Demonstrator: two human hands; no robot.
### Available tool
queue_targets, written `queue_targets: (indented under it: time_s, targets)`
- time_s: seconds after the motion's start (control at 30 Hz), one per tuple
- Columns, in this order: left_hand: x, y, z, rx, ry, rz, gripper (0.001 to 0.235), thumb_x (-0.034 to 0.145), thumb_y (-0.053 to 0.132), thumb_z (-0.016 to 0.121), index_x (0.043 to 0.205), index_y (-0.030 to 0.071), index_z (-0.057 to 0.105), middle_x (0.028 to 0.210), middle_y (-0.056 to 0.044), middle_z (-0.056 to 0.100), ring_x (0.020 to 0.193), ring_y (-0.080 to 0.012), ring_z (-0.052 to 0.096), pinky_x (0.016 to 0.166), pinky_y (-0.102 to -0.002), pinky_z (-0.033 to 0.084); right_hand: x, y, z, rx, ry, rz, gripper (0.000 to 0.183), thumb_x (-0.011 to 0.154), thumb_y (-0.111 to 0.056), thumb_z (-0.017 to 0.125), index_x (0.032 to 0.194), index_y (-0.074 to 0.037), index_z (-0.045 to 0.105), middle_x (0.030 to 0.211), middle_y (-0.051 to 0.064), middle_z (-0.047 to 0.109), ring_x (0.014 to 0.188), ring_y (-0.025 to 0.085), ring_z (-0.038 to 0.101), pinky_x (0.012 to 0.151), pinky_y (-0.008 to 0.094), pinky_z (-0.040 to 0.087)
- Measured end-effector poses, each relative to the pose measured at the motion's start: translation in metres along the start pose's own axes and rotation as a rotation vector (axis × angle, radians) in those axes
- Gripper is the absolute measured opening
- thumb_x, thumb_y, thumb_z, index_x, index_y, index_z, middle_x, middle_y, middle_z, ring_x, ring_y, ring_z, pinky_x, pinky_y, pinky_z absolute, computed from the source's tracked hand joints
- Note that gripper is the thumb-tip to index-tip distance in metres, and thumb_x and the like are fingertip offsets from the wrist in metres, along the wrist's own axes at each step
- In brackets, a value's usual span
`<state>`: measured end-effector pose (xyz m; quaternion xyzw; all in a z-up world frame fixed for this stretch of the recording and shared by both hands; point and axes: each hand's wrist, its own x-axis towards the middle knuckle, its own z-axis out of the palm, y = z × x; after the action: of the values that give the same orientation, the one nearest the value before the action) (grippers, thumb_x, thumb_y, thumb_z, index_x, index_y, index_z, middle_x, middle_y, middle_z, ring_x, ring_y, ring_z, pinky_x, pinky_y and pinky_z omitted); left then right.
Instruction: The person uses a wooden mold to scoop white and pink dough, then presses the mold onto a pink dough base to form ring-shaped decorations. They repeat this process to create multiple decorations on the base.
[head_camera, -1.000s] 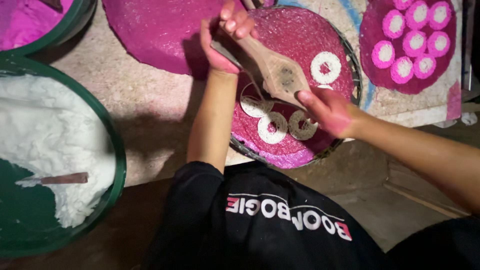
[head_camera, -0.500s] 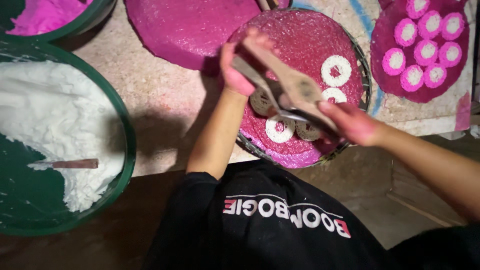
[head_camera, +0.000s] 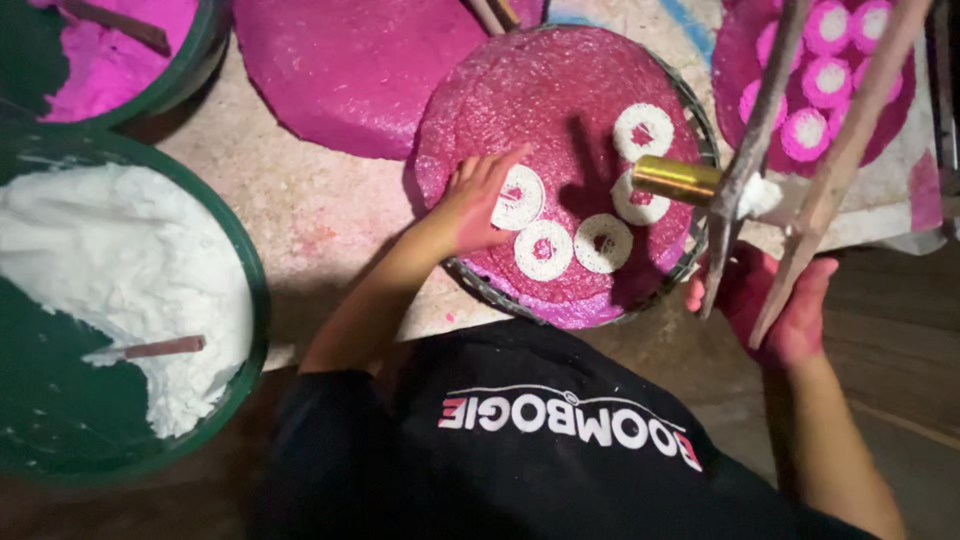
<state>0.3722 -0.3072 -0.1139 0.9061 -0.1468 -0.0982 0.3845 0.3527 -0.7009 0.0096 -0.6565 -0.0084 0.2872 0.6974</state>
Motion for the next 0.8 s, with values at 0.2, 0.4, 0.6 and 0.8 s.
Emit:
queue_targets:
  time_s: [0.2, 0.4, 0.6, 0.8]
  targets:
    - [0.031, 0.018, -0.014, -0.038, 0.029, 0.086, 0.127, 0.066, 0.021, 0.092, 0.163, 0.020, 0.010, 0.154, -0.021, 0.040, 0.139, -0.0405, 0.038, 0.120, -0.054, 0.034, -0.027, 0.025, -0.018, 0.107, 0.064, -0.070, 0.120, 0.085, -0.100, 0.029, 0.128, 0.010, 0.054, 0.103, 0.021, 0.062, 0.094, 0.032, 0.059, 0.090, 0.046, 0.047]
    - [0.091, 0.050, 0.005, 0.051, -0.214, 0.032, 0.131, 0.064, 0.022, 0.093, 0.160, 0.022, 0.004, 0.157, -0.021, 0.031, 0.144, -0.0418, 0.025, 0.121, -0.054, 0.020, -0.044, 0.047, -0.036, 0.198, 0.183, -0.091, 0.113, 0.088, -0.096, 0.029, 0.131, 0.006, 0.054, 0.105, 0.021, 0.061, 0.097, 0.033, 0.060, 0.092, 0.049, 0.048]
    - [0.092, 0.044, 0.019, 0.092, -0.261, 0.012, 0.096, 0.089, 0.044, 0.074, 0.165, 0.021, 0.018, 0.159, -0.018, 0.038, 0.151, -0.0357, 0.029, 0.129, -0.054, 0.016, -0.062, 0.058, -0.040, 0.140, 0.201, -0.119, 0.115, 0.088, -0.097, 0.028, 0.135, 0.005, 0.052, 0.106, 0.021, 0.063, 0.097, 0.033, 0.062, 0.093, 0.048, 0.049]
    - [0.100, 0.049, 0.013, -0.306, -0.120, -0.041, 0.083, 0.097, 0.063, 0.057, 0.163, 0.019, 0.031, 0.169, -0.014, 0.034, 0.155, -0.0325, 0.032, 0.125, -0.050, 0.027, -0.029, 0.043, -0.044, 0.073, 0.064, 0.086, 0.112, 0.079, -0.092, 0.033, 0.144, -0.001, 0.046, 0.116, 0.017, 0.064, 0.104, 0.030, 0.065, 0.092, 0.048, 0.053]
